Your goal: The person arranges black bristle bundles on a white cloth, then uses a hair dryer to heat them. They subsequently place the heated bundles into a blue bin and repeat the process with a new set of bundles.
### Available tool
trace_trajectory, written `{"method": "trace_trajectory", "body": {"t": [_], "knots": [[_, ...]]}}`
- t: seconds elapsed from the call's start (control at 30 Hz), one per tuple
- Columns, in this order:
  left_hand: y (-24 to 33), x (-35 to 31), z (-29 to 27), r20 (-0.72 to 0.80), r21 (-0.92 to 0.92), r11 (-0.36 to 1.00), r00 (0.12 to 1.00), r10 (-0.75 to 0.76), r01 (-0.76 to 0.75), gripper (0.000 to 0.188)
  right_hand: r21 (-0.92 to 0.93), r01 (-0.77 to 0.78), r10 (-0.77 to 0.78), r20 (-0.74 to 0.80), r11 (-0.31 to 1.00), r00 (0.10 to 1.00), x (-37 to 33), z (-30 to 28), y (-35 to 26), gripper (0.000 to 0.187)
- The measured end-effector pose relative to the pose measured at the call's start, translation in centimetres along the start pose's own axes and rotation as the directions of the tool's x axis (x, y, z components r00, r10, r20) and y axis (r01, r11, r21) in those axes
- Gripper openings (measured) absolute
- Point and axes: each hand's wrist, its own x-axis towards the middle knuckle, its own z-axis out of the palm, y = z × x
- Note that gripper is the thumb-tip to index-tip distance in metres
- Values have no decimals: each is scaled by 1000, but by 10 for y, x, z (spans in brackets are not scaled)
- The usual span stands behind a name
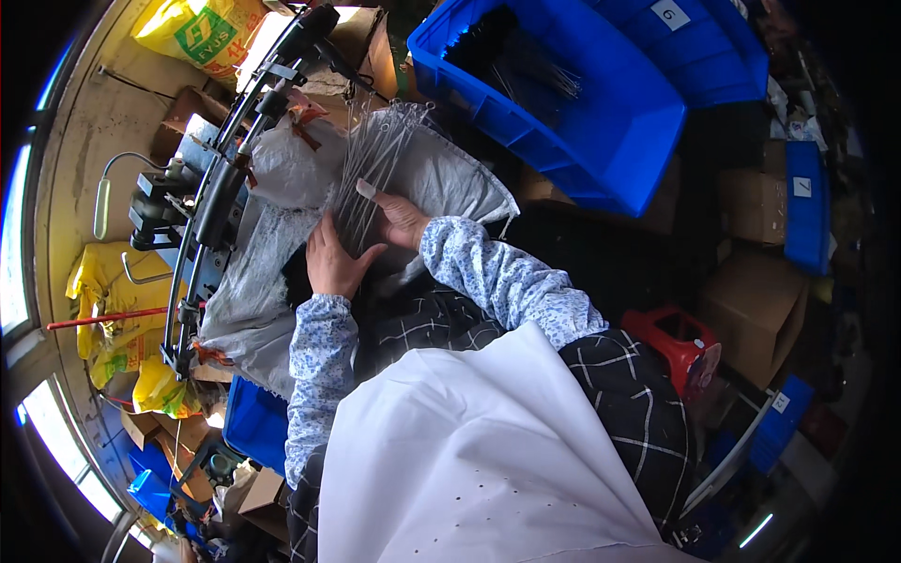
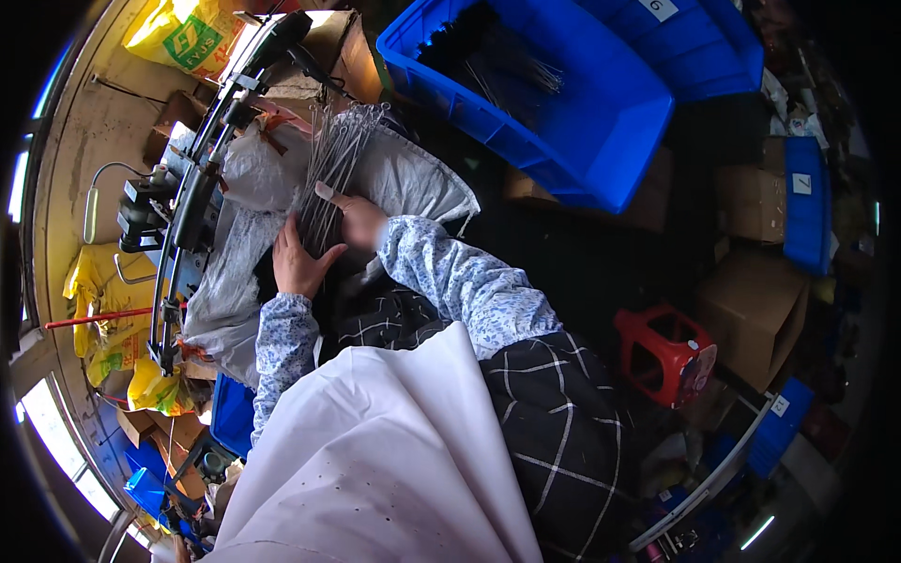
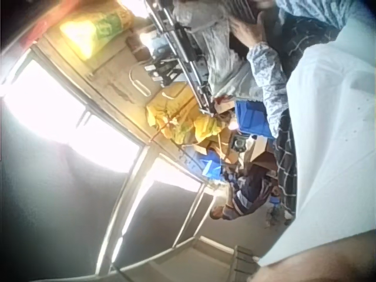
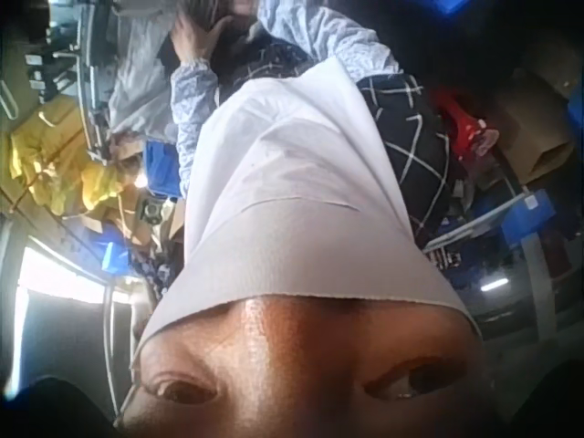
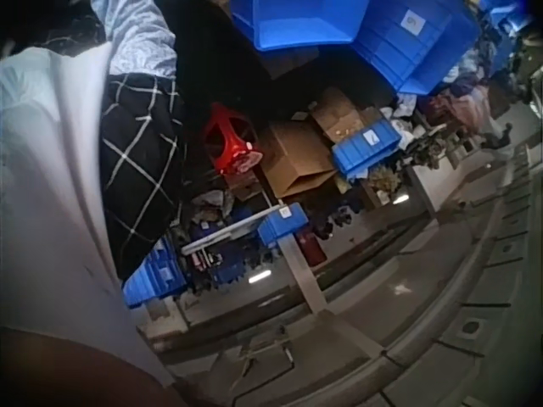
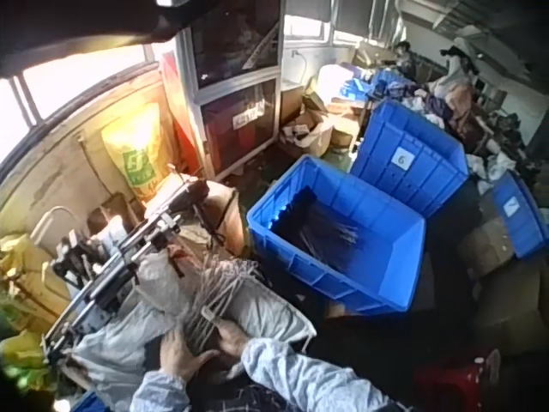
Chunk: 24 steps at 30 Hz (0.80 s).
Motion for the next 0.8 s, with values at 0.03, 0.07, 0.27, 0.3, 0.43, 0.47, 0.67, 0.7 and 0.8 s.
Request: {"method": "trace_trajectory", "body": {"t": [0.03, 0.07, 0.27, 0.3, 0.43, 0.47, 0.67, 0.7, 0.8], "knots": [[8, -5, 0, -3, -86, 995, 999, 44, -44, 90, 1, 43, -43, -14, 999, 999, -14, -2, -2, 38], [17, -8, 2, -3, -139, 985, 994, 106, -105, 90, -1, 85, -85, -28, 996, 996, -31, -1, -5, 37], [81, 14, 11, 98, -260, 934, 955, 280, -247, 69, -444, 390, -446, -25, 807, 895, -113, 3, -38, 36], [82, 20, 17, 111, -293, 920, 947, 303, -260, 59, -506, 411, -468, 17, 758, 884, -116, 2, -46, 37], [78, 41, 31, 258, -153, 980, 952, 166, -129, 51, -647, 378, -470, 34, 663, 882, -134, -8, -80, 58], [78, 43, 31, 268, -141, 983, 951, 153, -118, 51, -688, 377, -510, 11, 620, 860, -144, -10, -93, 64], [84, 49, 31, 328, -155, 981, 931, 160, -114, 49, -177, -179, -252, 691, -968, 678, -182, -21, -124, 69], [86, 49, 31, 344, -155, 976, 917, 201, -155, 49, -114, -117, -161, 572, -987, 804, -174, -12, -125, 57], [100, 45, 23, 440, -175, 957, 851, 285, -230, 45, 103, 55, 111, 689, -993, 716, -136, -5, -143, 25]]}}
